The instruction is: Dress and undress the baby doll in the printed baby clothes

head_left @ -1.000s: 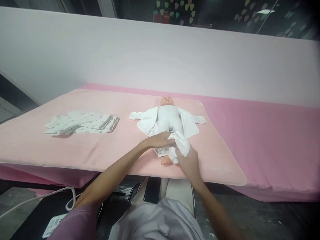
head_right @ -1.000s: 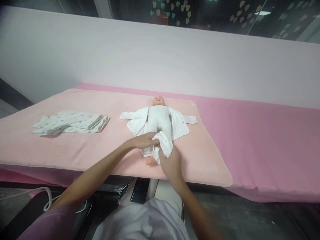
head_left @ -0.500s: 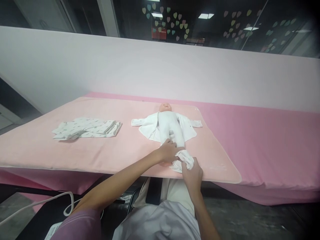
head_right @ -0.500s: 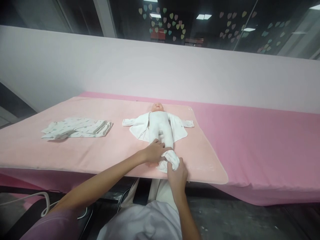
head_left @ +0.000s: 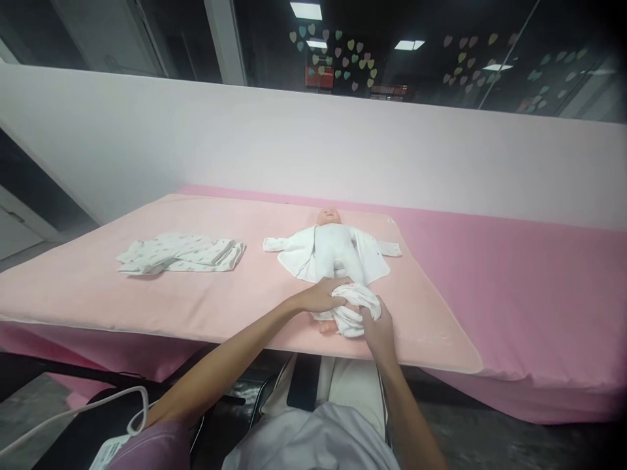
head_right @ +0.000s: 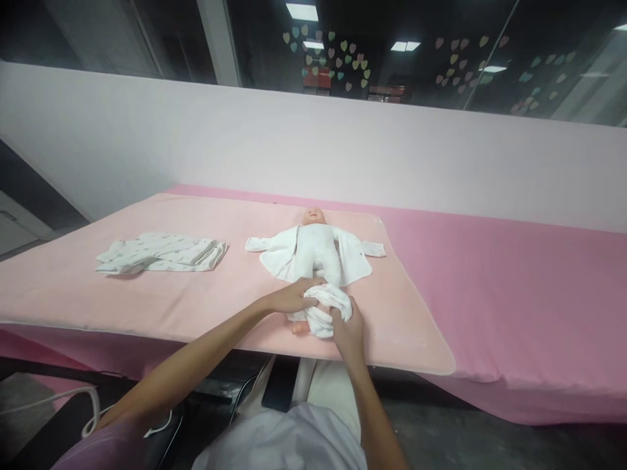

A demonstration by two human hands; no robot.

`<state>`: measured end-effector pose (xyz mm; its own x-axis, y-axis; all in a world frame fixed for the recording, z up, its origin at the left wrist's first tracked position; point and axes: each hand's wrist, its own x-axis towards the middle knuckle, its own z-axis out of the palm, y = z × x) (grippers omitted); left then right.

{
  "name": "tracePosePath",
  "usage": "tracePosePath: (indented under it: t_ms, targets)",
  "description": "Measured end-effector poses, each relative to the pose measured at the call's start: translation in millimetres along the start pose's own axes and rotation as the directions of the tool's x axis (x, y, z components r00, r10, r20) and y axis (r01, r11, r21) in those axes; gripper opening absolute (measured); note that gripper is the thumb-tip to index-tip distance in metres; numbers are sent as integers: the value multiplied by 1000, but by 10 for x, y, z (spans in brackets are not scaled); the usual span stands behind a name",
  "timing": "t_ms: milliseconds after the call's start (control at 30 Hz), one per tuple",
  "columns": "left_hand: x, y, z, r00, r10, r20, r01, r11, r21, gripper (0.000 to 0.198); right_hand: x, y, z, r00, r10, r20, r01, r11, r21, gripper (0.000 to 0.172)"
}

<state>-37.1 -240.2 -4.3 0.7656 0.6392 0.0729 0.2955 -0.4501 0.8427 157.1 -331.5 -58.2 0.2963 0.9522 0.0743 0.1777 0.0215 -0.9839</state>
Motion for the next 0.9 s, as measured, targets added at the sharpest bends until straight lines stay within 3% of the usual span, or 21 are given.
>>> tracePosePath:
  t_ms: [200, 333, 500, 667, 767, 900]
  targets:
    - [41, 3, 24, 998, -45, -39, 45, 999, -4, 27, 245, -161, -102, 986, 87, 143, -103, 989, 109, 44]
    - [70, -15, 72, 997, -40, -67, 42, 998, 40, 27, 307, -210, -121, 974, 126, 186, -151, 981, 124, 36]
    - [65, -25, 118, 991, -36, -130, 51, 992, 114, 48, 375, -157, -138, 959, 154, 237, -187, 975, 123, 34]
    - [56, 5, 118, 992, -28, -124, 33, 999, 41, 46, 441, -55, -160, 921, 234, 313, -305, 931, 201, 40]
    - [72, 5, 108, 991, -75, -112, 74, 997, -12, 45, 411, -41, -141, 927, 218, 307, -293, 930, 224, 45]
    - [93, -12, 99, 987, -132, -95, 120, 985, -122, 33, 319, -31, -125, 961, 126, 247, -169, 972, 163, 54]
